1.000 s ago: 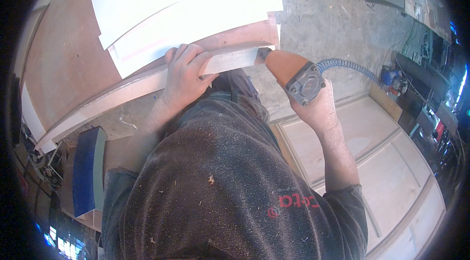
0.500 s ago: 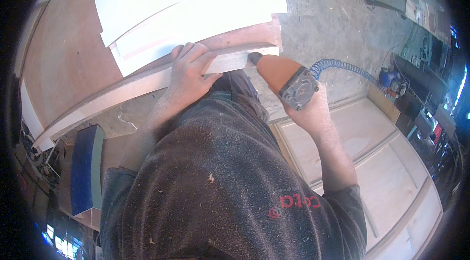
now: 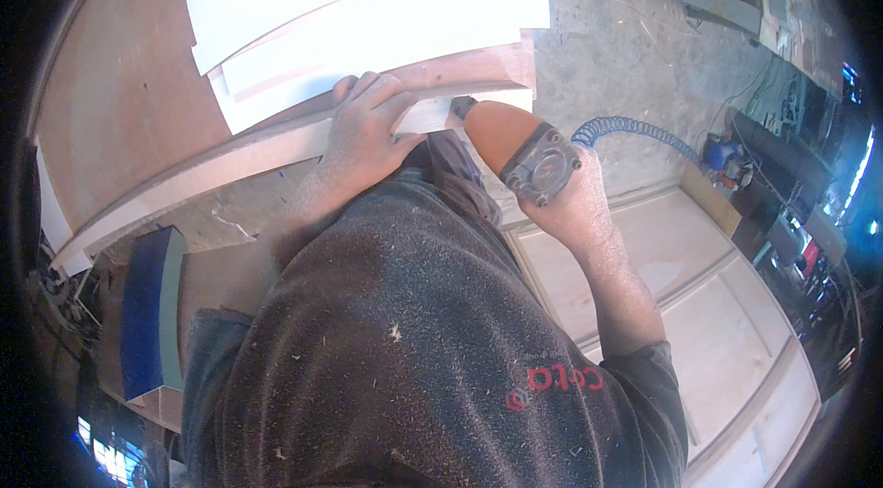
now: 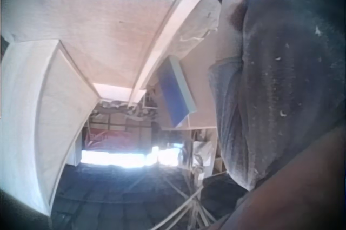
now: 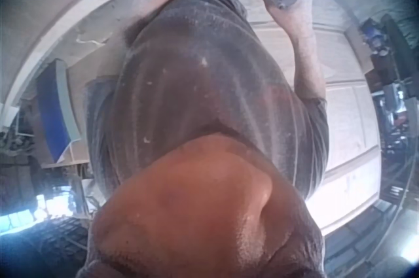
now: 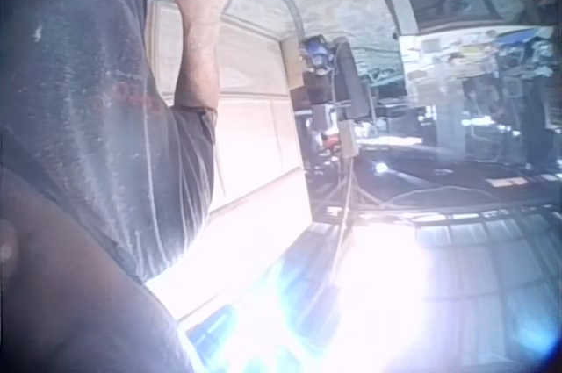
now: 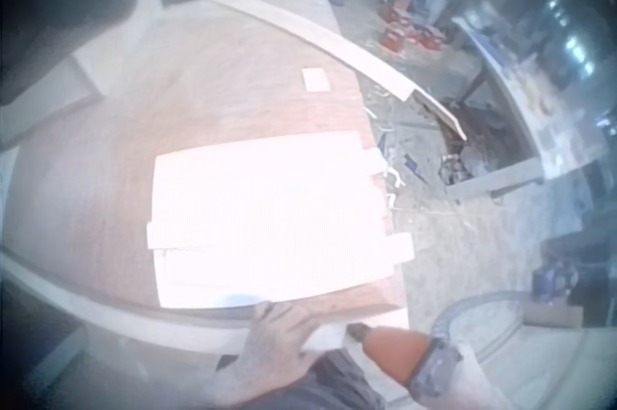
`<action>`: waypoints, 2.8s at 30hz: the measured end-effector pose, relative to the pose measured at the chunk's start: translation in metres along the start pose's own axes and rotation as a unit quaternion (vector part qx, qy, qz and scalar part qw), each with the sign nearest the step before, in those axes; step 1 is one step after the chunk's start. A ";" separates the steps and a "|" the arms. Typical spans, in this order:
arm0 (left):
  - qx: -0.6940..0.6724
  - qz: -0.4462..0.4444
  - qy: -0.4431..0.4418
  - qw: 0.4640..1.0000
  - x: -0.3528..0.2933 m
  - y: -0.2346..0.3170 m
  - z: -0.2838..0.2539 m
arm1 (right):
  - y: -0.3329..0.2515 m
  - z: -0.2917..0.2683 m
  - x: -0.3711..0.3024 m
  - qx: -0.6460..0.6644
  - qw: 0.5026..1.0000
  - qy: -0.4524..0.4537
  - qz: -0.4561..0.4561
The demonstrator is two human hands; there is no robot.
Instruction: The person aligns a thin wooden strip along the edge of a large curved wooden panel and secures it using a pneumatic nail gun. The person then walks across the workshop floor to retrieve another strip and returns to continue fastening it to the panel.
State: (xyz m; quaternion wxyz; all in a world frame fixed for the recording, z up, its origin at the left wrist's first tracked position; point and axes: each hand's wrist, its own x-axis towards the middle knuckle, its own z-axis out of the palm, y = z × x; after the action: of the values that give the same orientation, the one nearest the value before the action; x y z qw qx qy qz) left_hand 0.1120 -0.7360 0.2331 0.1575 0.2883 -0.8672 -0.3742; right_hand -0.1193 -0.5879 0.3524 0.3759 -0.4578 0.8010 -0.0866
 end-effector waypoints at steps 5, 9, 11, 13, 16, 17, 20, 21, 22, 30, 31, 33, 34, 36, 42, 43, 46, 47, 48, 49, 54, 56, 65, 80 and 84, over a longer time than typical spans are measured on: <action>0.011 -0.008 -0.017 1.000 -0.001 0.000 0.000 | -0.004 -0.007 -0.002 -0.031 1.000 0.000 -0.001; 0.012 -0.008 -0.021 1.000 -0.001 -0.001 0.000 | -0.006 -0.004 0.003 -0.059 0.998 -0.005 0.003; 0.014 -0.005 -0.017 1.000 -0.001 -0.002 0.000 | -0.006 -0.001 0.003 -0.045 0.999 0.000 -0.016; 0.019 -0.002 -0.023 1.000 -0.001 -0.002 0.000 | -0.005 0.003 0.002 -0.024 1.000 -0.002 -0.013; 0.008 -0.007 -0.030 0.999 -0.001 -0.002 -0.001 | -0.005 0.006 0.002 -0.024 1.000 -0.005 -0.002; 0.007 -0.004 -0.025 1.000 -0.001 -0.002 -0.001 | -0.005 0.006 0.002 -0.028 1.000 -0.005 -0.001; 0.009 -0.007 -0.025 1.000 -0.001 -0.001 -0.001 | -0.007 0.004 0.003 -0.041 0.999 -0.006 0.003; 0.011 -0.006 -0.024 1.000 -0.002 -0.002 -0.001 | -0.008 0.003 0.003 -0.046 0.999 -0.009 0.006; 0.013 -0.005 -0.024 1.000 -0.002 -0.002 0.000 | -0.009 0.002 0.004 -0.052 0.998 -0.015 0.014; 0.066 -0.009 -0.033 0.997 -0.010 0.001 -0.006 | -0.011 0.004 0.004 -0.040 0.999 -0.006 0.016; 0.081 -0.014 -0.034 0.996 -0.013 0.003 -0.010 | -0.010 0.005 0.003 -0.030 1.000 -0.001 0.006; 0.098 -0.051 -0.034 0.993 -0.024 0.000 -0.025 | -0.010 0.008 0.002 -0.014 1.000 0.009 0.002; 0.106 -0.066 -0.030 0.992 -0.029 -0.004 -0.032 | -0.010 0.008 0.001 -0.007 1.000 0.014 0.007; 0.111 -0.063 -0.063 0.990 -0.035 -0.013 -0.045 | -0.011 0.009 -0.002 0.007 1.000 0.017 0.011; 0.095 -0.058 -0.065 0.992 -0.044 -0.024 -0.056 | -0.015 0.010 -0.003 0.002 1.000 0.022 0.013; 0.092 -0.064 -0.064 0.992 -0.046 -0.025 -0.057 | -0.016 0.010 -0.003 -0.009 1.000 0.023 0.014; 0.090 -0.072 -0.068 0.991 -0.048 -0.029 -0.061 | -0.019 0.010 -0.002 -0.026 1.000 0.015 0.006; 0.086 -0.070 -0.064 0.992 -0.047 -0.030 -0.061 | -0.020 0.009 -0.002 -0.043 0.999 0.006 0.001; 0.081 -0.066 -0.055 0.993 -0.046 -0.032 -0.060 | -0.022 0.009 -0.002 -0.028 0.999 -0.002 0.019; 0.076 -0.059 -0.044 0.994 -0.046 -0.033 -0.059 | -0.024 0.007 -0.002 -0.027 0.999 -0.015 0.037; 0.051 -0.046 -0.020 0.997 -0.045 -0.036 -0.057 | -0.033 0.009 -0.005 -0.014 0.999 -0.021 0.035; 0.049 -0.049 -0.028 0.997 -0.046 -0.036 -0.057 | -0.035 0.017 -0.005 -0.055 0.998 -0.025 -0.006; 0.061 -0.037 -0.004 0.997 -0.048 -0.039 -0.052 | -0.054 0.039 -0.004 -0.051 0.997 -0.055 -0.003; 0.055 -0.034 -0.018 0.998 -0.049 -0.041 -0.051 | -0.061 0.035 0.000 -0.083 0.995 -0.051 0.017; 0.058 -0.035 -0.015 0.998 -0.050 -0.041 -0.051 | -0.065 0.037 0.002 -0.113 0.992 -0.061 -0.004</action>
State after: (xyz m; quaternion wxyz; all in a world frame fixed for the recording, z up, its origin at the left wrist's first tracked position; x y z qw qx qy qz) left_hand 0.1922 -0.7561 0.2344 0.1143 0.3211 -0.8792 -0.3329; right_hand -0.0508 -0.6186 0.3569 0.3698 -0.5046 0.7796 0.0310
